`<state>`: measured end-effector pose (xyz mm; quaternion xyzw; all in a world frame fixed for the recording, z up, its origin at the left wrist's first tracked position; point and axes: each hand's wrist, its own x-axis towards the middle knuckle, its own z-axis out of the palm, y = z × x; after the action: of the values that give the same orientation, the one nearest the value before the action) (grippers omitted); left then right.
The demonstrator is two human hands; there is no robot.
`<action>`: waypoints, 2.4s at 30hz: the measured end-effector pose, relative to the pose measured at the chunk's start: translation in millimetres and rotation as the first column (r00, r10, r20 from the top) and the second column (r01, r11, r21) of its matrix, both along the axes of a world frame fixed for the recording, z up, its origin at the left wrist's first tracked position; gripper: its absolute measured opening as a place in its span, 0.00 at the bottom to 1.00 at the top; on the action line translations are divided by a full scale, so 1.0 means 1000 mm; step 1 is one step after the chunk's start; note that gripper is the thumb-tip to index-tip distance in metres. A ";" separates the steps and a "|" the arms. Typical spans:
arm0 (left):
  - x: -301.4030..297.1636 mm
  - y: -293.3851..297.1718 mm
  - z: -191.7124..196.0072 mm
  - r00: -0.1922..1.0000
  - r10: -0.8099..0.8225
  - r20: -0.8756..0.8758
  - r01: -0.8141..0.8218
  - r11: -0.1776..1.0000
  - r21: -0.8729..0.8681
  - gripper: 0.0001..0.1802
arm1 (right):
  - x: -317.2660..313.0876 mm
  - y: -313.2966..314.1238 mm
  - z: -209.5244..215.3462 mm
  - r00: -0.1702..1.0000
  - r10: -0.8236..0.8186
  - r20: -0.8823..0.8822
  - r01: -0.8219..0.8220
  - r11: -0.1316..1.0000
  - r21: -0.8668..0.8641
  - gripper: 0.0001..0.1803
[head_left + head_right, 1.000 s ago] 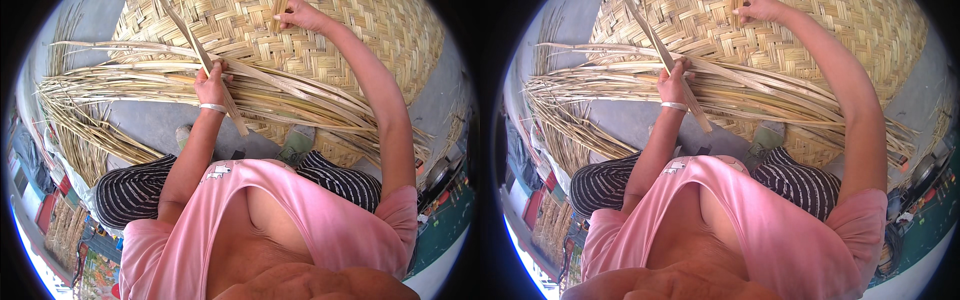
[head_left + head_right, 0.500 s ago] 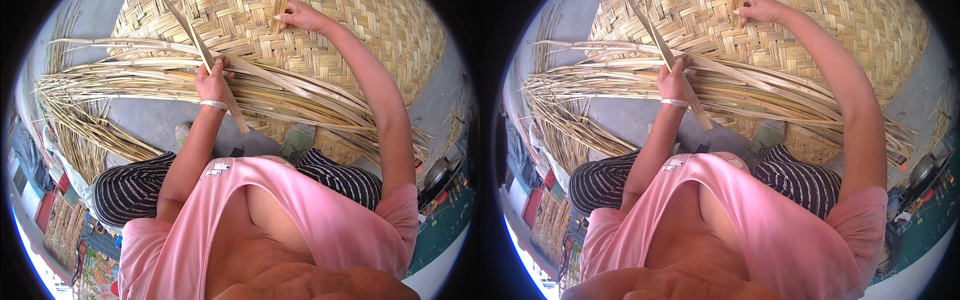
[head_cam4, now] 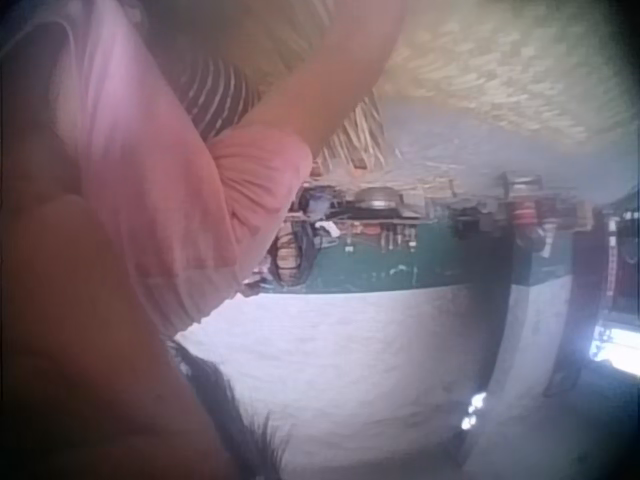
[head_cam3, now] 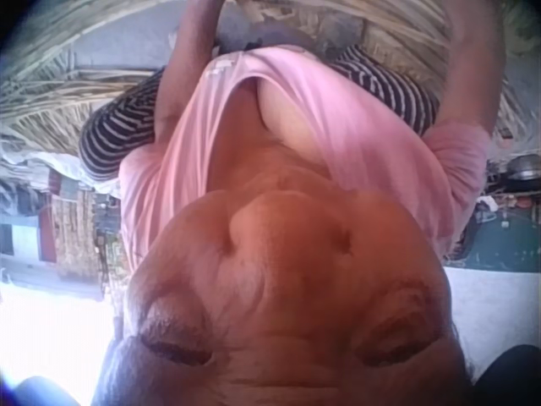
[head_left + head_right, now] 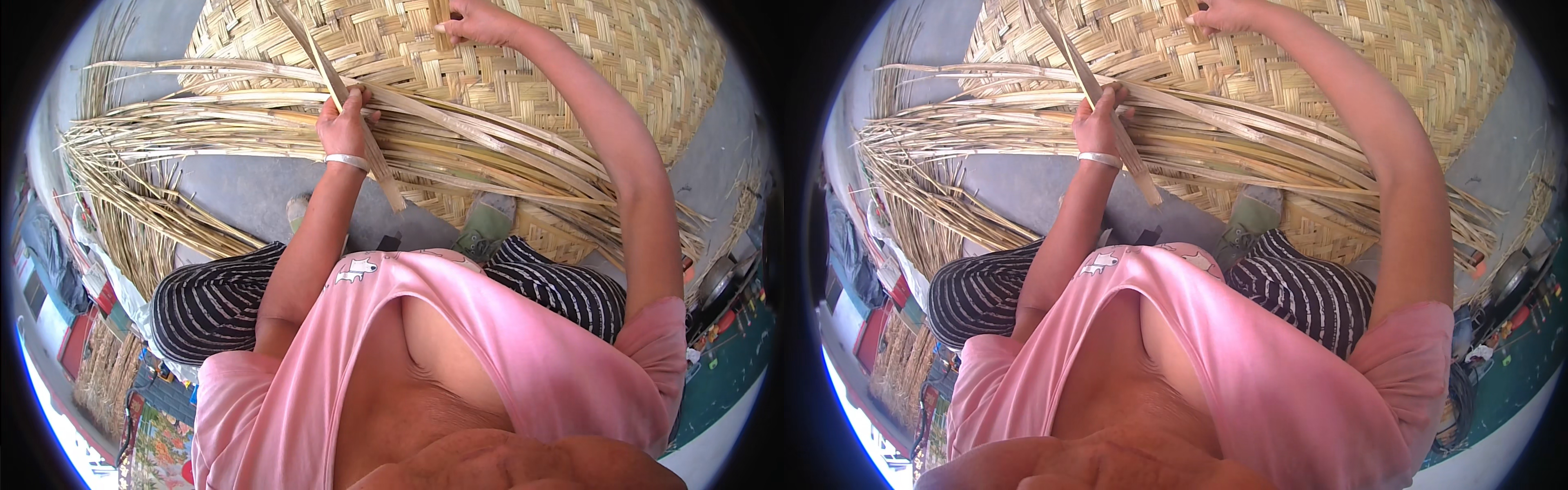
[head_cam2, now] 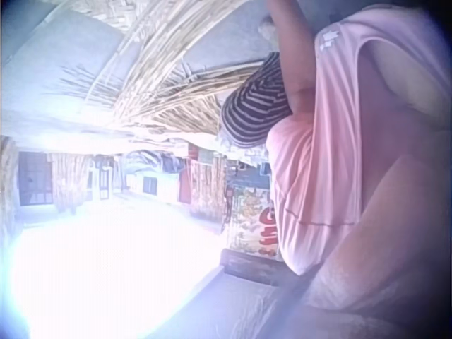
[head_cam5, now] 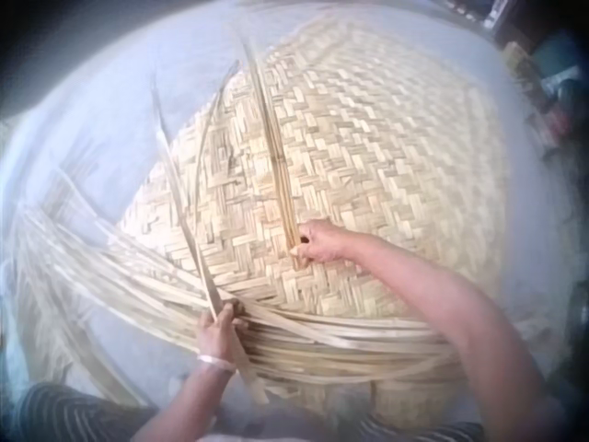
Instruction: The person weaves a large flat mat using dried palm leaves. They interlace individual strands by hand, repeatedly pulling and adjusting the weave to extend the pattern across the mat's surface.
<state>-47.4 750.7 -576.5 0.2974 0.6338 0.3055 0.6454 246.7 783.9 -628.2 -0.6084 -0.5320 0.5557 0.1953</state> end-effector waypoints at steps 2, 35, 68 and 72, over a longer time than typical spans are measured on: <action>0.000 0.000 -0.001 1.000 -0.005 -0.007 0.005 1.000 0.004 0.09 | -0.006 -0.003 0.010 0.998 0.047 0.046 -0.045 0.998 -0.043 0.11; 0.026 -0.005 0.006 0.957 -0.291 -0.018 0.291 0.957 0.009 0.16 | -0.050 -0.036 -0.010 0.973 0.042 -0.226 -0.106 0.955 -0.277 0.15; 0.016 -0.001 -0.002 0.943 -0.286 0.169 0.289 0.957 0.005 0.12 | -0.068 -0.013 0.034 0.756 -0.279 -0.592 -0.103 0.842 -0.530 0.09; 0.014 -0.002 -0.008 0.897 -0.439 0.052 0.437 0.898 0.048 0.10 | -0.066 -0.016 0.034 0.761 -0.309 -0.571 -0.039 0.855 -0.516 0.10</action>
<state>-33.1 748.8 -584.4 0.4341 0.5252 0.1725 0.7113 180.7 767.6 -594.3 -0.4514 -0.2249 0.8294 0.2403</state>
